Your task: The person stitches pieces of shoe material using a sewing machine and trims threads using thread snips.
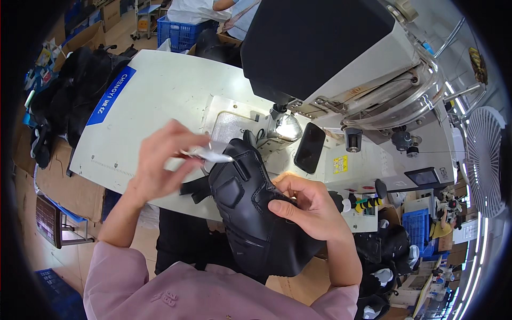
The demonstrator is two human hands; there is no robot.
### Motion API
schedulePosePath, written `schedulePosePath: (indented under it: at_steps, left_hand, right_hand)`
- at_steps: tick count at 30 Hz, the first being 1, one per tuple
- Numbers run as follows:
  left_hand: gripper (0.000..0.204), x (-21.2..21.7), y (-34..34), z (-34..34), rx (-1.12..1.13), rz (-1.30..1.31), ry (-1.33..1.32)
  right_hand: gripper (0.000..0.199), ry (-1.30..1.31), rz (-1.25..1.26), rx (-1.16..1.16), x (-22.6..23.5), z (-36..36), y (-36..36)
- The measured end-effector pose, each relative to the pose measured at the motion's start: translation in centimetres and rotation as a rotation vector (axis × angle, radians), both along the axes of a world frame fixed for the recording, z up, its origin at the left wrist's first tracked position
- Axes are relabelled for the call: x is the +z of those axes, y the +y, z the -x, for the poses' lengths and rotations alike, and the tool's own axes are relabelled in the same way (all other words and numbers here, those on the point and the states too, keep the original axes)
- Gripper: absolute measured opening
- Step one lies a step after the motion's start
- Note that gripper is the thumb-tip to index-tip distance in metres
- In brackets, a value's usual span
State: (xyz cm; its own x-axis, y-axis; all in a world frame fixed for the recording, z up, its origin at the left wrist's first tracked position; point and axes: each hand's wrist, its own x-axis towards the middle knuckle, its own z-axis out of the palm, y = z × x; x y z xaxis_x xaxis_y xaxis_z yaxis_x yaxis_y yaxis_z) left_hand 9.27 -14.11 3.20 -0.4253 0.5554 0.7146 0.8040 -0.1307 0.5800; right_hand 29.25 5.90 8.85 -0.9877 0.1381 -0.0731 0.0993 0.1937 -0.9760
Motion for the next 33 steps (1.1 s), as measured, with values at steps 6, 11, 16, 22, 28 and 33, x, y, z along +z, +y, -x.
schedulePosePath:
  at_steps: [6,11,16,22,28,33]
  left_hand:
    - [0.030,3.0,2.5,-2.2,-0.039,0.032,0.380]
    - [0.026,3.9,0.6,-2.9,-0.043,0.107,0.133]
    - [0.026,4.2,-0.7,-3.3,-0.012,0.238,0.446]
    - [0.027,4.1,-2.4,-3.7,-0.123,0.362,0.206]
    - [0.025,3.2,-2.2,-4.4,-0.242,0.557,0.350]
    - [0.022,3.9,-2.2,-4.2,-0.136,0.484,0.382]
  right_hand:
    - [0.018,-0.039,-0.054,-0.011,1.2,-0.5,-0.9]
    - [0.015,-0.076,-0.394,-0.005,2.8,-1.5,-2.1]
    - [0.016,0.036,-0.605,0.057,1.8,-1.4,-3.7]
    - [0.016,-0.036,-0.759,0.142,-0.2,-2.0,-4.8]
    - [0.018,0.118,-0.989,0.164,-2.2,-2.0,-5.9]
    - [0.019,0.132,-1.044,0.158,-2.7,-2.5,-6.0]
